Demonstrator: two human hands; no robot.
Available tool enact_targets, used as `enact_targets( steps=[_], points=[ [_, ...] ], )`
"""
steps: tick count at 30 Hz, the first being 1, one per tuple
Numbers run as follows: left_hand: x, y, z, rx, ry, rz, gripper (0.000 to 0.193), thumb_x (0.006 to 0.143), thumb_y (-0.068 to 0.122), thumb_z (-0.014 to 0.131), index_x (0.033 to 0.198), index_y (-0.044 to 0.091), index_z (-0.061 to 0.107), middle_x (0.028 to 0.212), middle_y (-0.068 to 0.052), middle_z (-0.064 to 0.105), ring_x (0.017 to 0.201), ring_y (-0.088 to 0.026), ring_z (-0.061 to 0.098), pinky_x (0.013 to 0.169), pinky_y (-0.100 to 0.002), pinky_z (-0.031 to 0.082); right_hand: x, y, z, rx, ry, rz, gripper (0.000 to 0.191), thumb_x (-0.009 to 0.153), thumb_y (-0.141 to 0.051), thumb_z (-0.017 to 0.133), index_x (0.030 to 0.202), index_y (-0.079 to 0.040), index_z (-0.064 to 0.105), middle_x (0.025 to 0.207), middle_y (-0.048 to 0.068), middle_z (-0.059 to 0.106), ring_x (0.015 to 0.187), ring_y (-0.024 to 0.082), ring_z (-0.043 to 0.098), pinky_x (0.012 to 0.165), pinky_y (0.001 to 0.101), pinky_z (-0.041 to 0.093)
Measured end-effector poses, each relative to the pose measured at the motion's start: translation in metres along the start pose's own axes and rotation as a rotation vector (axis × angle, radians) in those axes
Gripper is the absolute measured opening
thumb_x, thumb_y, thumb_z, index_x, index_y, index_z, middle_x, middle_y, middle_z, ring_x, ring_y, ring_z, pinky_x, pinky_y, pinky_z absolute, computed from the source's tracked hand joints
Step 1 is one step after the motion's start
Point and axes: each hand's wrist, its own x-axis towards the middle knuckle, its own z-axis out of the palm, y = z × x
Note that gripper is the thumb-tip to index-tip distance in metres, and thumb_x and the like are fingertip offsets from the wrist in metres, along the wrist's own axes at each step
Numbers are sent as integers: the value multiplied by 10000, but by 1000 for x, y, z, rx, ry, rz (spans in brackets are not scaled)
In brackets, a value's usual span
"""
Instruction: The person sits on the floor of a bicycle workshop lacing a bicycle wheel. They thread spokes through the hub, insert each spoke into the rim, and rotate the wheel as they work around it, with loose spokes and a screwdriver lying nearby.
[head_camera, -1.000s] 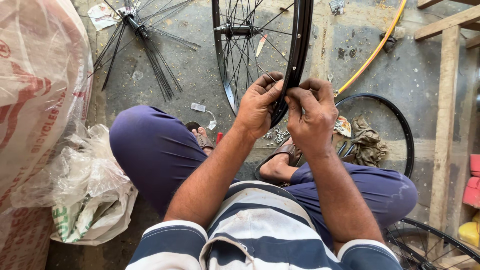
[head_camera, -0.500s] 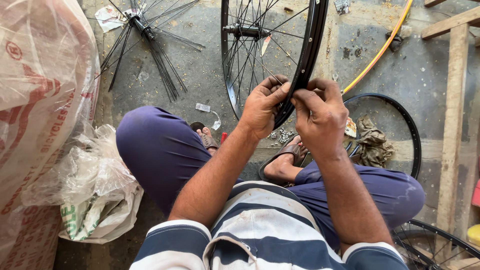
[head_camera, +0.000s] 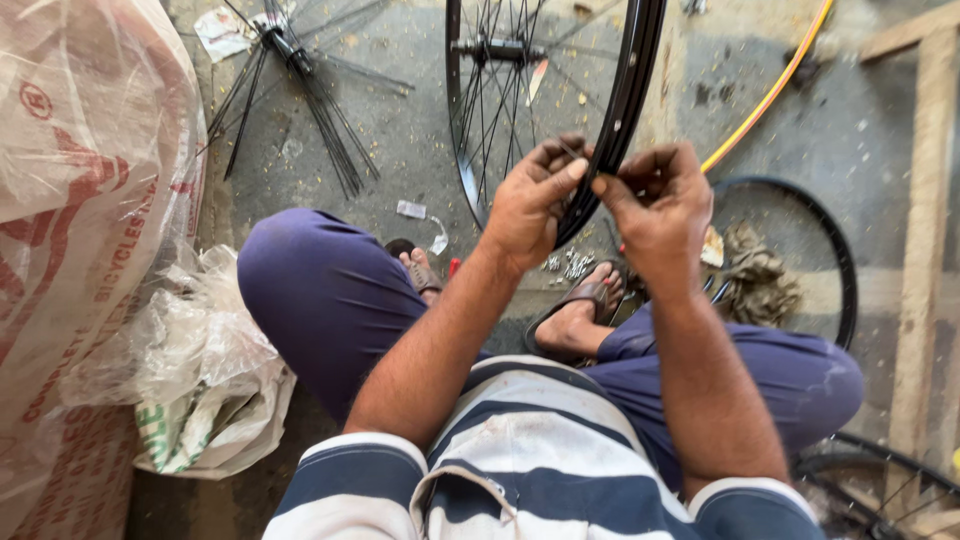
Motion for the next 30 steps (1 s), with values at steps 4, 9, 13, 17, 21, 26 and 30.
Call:
enact_targets(
  steps=[4, 9, 13, 17, 21, 26, 30],
  points=[
    [1, -2, -8, 114, -76, 42, 384, 989, 98, 738, 1301, 1, 535, 1068, -85, 724, 934, -147, 713, 817, -267, 580, -3, 42, -18, 174, -102, 40, 268, 1019, -74, 804, 1153, -17, 579, 986, 36, 675, 872, 102, 665, 790, 265, 576],
    [-8, -6, -16, 120, -67, 58, 411, 1016, 121, 737, 1345, 18, 515, 1056, -112, 744, 886, -150, 725, 753, -269, 580, -12, 149, -15, 394, 13, 256, 127, 1103, -176, 652, 1089, -55, 614, 895, 28, 673, 770, 126, 672, 709, 283, 589],
    [-16, 1, -11, 97, -112, 27, 407, 997, 75, 740, 1318, 25, 494, 1074, -81, 740, 914, -130, 720, 787, -265, 588, -45, 238, 1, -397, -101, 146, 186, 967, -148, 763, 1078, -10, 706, 937, 153, 754, 813, 236, 730, 728, 376, 584],
    [-21, -1, -3, 172, -71, 34, 349, 1053, 51, 714, 1328, 17, 503, 1097, -92, 716, 977, -136, 698, 847, -271, 577, -83, 290, 19, -645, -370, 127, 404, 846, -91, 635, 1229, -131, 755, 1040, 235, 732, 934, 425, 700, 787, 463, 564],
    [-30, 7, -2, 80, -54, -48, 395, 1007, 2, 716, 1336, 36, 500, 1133, -77, 689, 1050, -158, 691, 926, -296, 578, -94, 305, 36, -721, -394, 247, 376, 955, -382, 691, 1190, -89, 708, 1077, 234, 711, 995, 430, 664, 786, 485, 523],
    [-33, 11, 6, 185, 47, -96, 369, 987, 16, 695, 1303, 37, 506, 1118, -98, 674, 979, -169, 691, 864, -294, 580, -66, 285, 75, 1317, -312, 336, 341, 1253, -279, 538, 1250, 48, 636, 1169, 129, 714, 949, 192, 678, 734, 300, 541],
    [-28, 8, 11, 44, -16, -149, 411, 959, 35, 698, 1299, 80, 472, 1090, -118, 668, 911, -199, 719, 816, -359, 624, -71, 234, 85, 1672, 37, 494, 237, 1181, -267, 523, 1294, -58, 516, 1128, 49, 641, 1085, 124, 623, 895, 253, 501]
  ],
)
